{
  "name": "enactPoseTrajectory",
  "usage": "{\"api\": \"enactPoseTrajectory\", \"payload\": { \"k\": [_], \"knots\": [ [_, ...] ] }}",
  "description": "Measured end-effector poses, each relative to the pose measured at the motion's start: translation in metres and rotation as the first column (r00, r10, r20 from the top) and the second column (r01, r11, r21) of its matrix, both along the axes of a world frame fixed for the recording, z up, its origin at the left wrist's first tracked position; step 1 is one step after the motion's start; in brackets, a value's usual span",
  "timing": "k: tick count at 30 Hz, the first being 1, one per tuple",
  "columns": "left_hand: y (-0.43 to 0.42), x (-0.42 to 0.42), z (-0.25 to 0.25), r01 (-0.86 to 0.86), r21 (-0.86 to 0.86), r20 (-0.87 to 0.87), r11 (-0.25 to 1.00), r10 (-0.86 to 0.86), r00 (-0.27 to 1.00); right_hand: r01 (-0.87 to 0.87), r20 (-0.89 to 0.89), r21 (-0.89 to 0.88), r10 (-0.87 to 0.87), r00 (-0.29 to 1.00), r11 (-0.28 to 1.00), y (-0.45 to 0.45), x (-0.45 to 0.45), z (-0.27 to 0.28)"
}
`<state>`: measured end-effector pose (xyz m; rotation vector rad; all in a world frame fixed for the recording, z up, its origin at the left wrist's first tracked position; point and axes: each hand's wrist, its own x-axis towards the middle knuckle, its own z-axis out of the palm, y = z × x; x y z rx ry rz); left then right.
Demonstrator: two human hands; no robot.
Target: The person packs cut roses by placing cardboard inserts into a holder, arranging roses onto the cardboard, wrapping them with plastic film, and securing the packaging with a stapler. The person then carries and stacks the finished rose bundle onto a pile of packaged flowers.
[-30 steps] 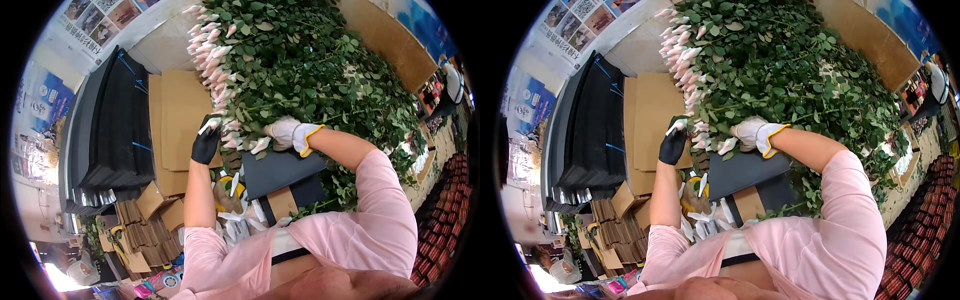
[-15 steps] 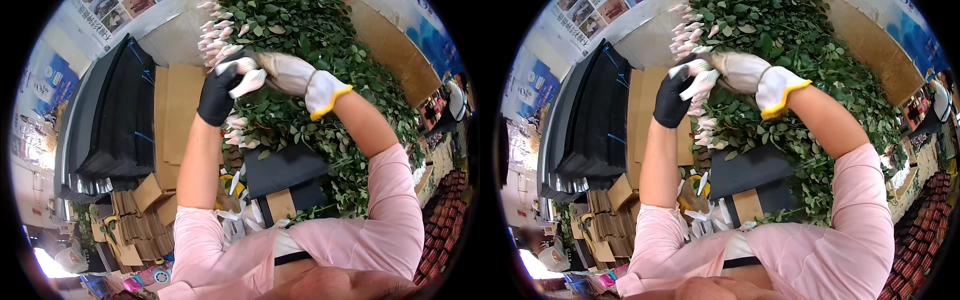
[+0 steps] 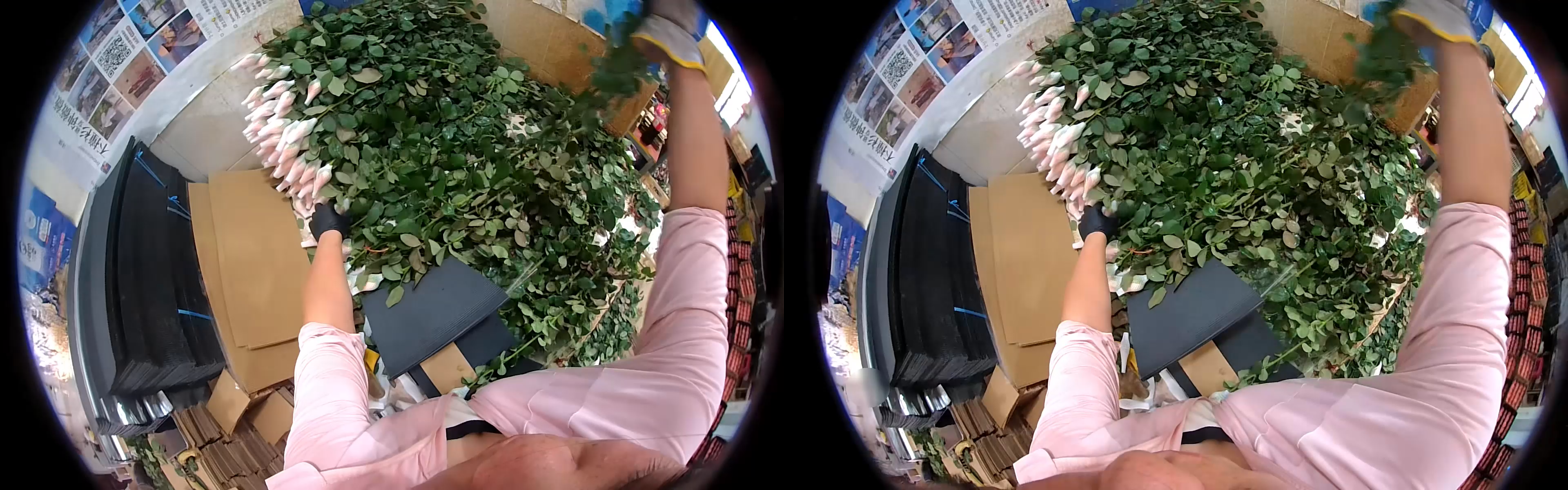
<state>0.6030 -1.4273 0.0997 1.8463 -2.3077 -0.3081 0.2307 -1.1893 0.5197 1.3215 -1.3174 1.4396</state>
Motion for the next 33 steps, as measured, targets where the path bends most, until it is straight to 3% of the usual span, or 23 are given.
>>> {"api": "enactPoseTrajectory", "payload": {
  "k": [5,7,8,10,12,13,14,15,16,17,18,20,21,22,23,25,26,27,28,29,30,32,33],
  "knots": [
    [0.019,0.017,0.041,0.053,0.0,-0.06,0.999,-0.053,0.997,0.014,-0.149,-0.126,-0.033,0.988,0.992,0.068,-0.056,0.032],
    [0.042,0.031,0.079,0.206,-0.121,-0.075,0.971,-0.216,0.974,-0.085,-0.297,-0.16,0.034,0.954,0.983,0.098,-0.067,0.05],
    [0.057,0.037,0.101,0.218,-0.055,-0.066,0.974,-0.222,0.973,-0.176,-0.432,-0.147,0.097,0.897,0.973,0.11,-0.069,0.058],
    [0.09,0.05,0.126,0.258,0.024,-0.064,0.966,-0.256,0.965,-0.362,-0.773,0.051,0.266,0.576,0.931,0.126,-0.057,0.052],
    [0.117,0.075,0.114,0.352,0.001,-0.169,0.936,-0.347,0.923,-0.216,-0.933,0.232,0.28,0.228,0.948,0.13,-0.03,0.005],
    [0.129,0.086,0.108,0.397,-0.02,-0.266,0.917,-0.388,0.882,-0.47,-0.51,0.322,0.569,0.645,0.822,0.139,-0.019,-0.017],
    [0.137,0.09,0.109,0.349,0.326,-0.437,0.878,-0.188,0.88,-0.712,0.133,0.207,0.702,0.7,0.671,0.147,-0.008,-0.039],
    [0.145,0.092,0.107,0.326,0.632,-0.515,0.703,0.068,0.854,-0.615,0.232,0.315,0.569,0.789,0.723,0.142,0.008,-0.055],
    [0.155,0.099,0.092,0.452,0.625,-0.693,0.636,0.186,0.697,-0.265,-0.059,0.587,0.367,0.928,0.765,0.135,0.035,-0.07],
    [0.163,0.101,0.078,0.577,0.577,-0.811,0.578,0.318,0.492,-0.007,-0.31,0.699,0.312,0.898,0.715,0.126,0.059,-0.088],
    [0.178,0.089,0.096,0.73,0.458,-0.861,0.506,0.457,0.223,0.057,-0.387,0.757,0.376,0.842,0.651,0.112,0.079,-0.108],
    [0.181,0.085,0.094,0.766,0.515,-0.829,0.385,0.45,0.331,-0.019,-0.402,0.83,0.621,0.673,0.558,0.076,0.107,-0.149],
    [0.181,0.085,0.093,0.784,0.546,-0.813,0.296,0.413,0.41,-0.138,-0.293,0.865,0.708,0.642,0.483,0.059,0.124,-0.176],
    [0.195,0.074,0.111,0.734,0.604,-0.788,0.311,0.37,0.491,-0.248,-0.18,0.886,0.784,0.594,0.392,0.042,0.14,-0.204],
    [0.214,0.055,0.125,0.657,0.635,-0.772,0.407,0.31,0.554,-0.255,-0.089,0.925,0.812,0.577,0.283,0.036,0.155,-0.225],
    [0.225,0.037,0.113,0.728,0.531,-0.843,0.434,0.358,0.401,-0.2,0.073,0.979,0.835,0.546,0.045,0.026,0.174,-0.265],
    [0.22,0.034,0.116,0.71,0.591,-0.803,0.383,0.36,0.474,-0.204,0.077,0.978,0.832,0.55,0.044,0.022,0.173,-0.279],
    [0.214,0.035,0.101,0.634,0.574,-0.805,0.518,0.22,0.55,-0.108,0.08,0.994,0.818,0.57,-0.022,0.017,0.169,-0.29],
    [0.2,0.043,0.087,0.63,0.599,-0.785,0.495,0.206,0.584,-0.012,0.079,0.996,0.805,0.589,-0.089,0.012,0.166,-0.293],
    [0.183,0.056,0.072,0.623,0.624,-0.763,0.471,0.194,0.617,0.023,0.099,0.989,0.77,0.63,-0.146,0.017,0.172,-0.253],
    [0.167,0.068,0.053,0.579,0.65,-0.751,0.492,0.299,0.589,-0.055,0.102,0.995,0.791,0.604,-0.087,0.01,0.163,-0.255],
    [0.146,0.082,0.047,0.579,0.545,-0.832,0.606,0.305,0.464,-0.198,0.131,0.98,0.771,0.623,-0.006,-0.001,0.146,-0.241],
    [0.143,0.078,0.052,0.449,0.41,-0.882,0.794,0.22,0.417,-0.443,0.369,0.895,0.658,0.656,-0.06,-0.003,0.138,-0.221]
  ]
}}
